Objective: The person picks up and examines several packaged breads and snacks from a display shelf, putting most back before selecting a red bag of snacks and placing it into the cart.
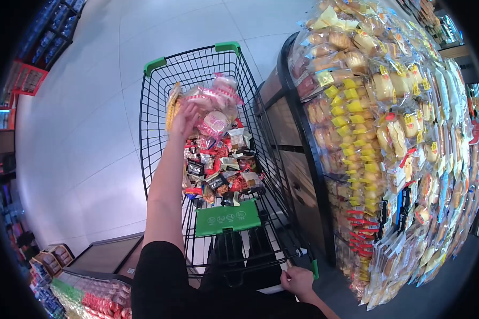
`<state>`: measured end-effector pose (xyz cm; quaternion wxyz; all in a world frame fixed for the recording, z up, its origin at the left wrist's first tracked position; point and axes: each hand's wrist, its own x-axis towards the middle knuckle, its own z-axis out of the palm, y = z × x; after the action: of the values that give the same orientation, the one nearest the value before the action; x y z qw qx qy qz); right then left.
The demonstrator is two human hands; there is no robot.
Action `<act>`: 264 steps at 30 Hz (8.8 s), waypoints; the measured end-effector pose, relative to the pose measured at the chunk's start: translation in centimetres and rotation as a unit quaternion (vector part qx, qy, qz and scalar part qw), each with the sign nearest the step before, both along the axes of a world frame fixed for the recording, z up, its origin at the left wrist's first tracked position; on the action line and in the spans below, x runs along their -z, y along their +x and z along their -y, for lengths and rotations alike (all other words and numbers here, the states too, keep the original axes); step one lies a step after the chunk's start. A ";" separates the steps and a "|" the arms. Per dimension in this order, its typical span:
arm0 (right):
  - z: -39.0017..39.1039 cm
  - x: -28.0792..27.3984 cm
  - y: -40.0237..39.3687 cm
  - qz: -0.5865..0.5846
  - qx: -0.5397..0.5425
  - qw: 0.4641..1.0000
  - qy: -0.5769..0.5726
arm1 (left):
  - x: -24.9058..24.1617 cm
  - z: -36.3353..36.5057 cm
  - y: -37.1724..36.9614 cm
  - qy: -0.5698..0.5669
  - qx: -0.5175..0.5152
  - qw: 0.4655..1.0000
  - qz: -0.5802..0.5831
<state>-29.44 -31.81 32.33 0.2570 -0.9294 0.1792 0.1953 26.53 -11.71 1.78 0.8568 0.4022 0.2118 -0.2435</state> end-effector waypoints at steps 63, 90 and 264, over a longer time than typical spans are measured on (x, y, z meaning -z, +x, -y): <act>8.4 -18.2 -3.4 0.290 0.120 0.759 0.570 | -43.4 9.7 -48.7 -0.101 0.170 0.962 0.189; 35.9 -28.1 -10.7 0.347 0.265 0.652 -0.620 | -42.7 4.5 -46.8 -0.290 0.415 0.862 -0.028; 2.0 -0.1 -1.7 0.027 -0.149 0.988 -0.044 | 2.8 -6.9 -24.4 0.675 0.326 0.528 0.400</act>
<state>-31.17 -33.85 32.45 0.1890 -0.9610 0.0401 0.1979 2.13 -4.79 -1.03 0.1859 0.9569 -0.1975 -0.1041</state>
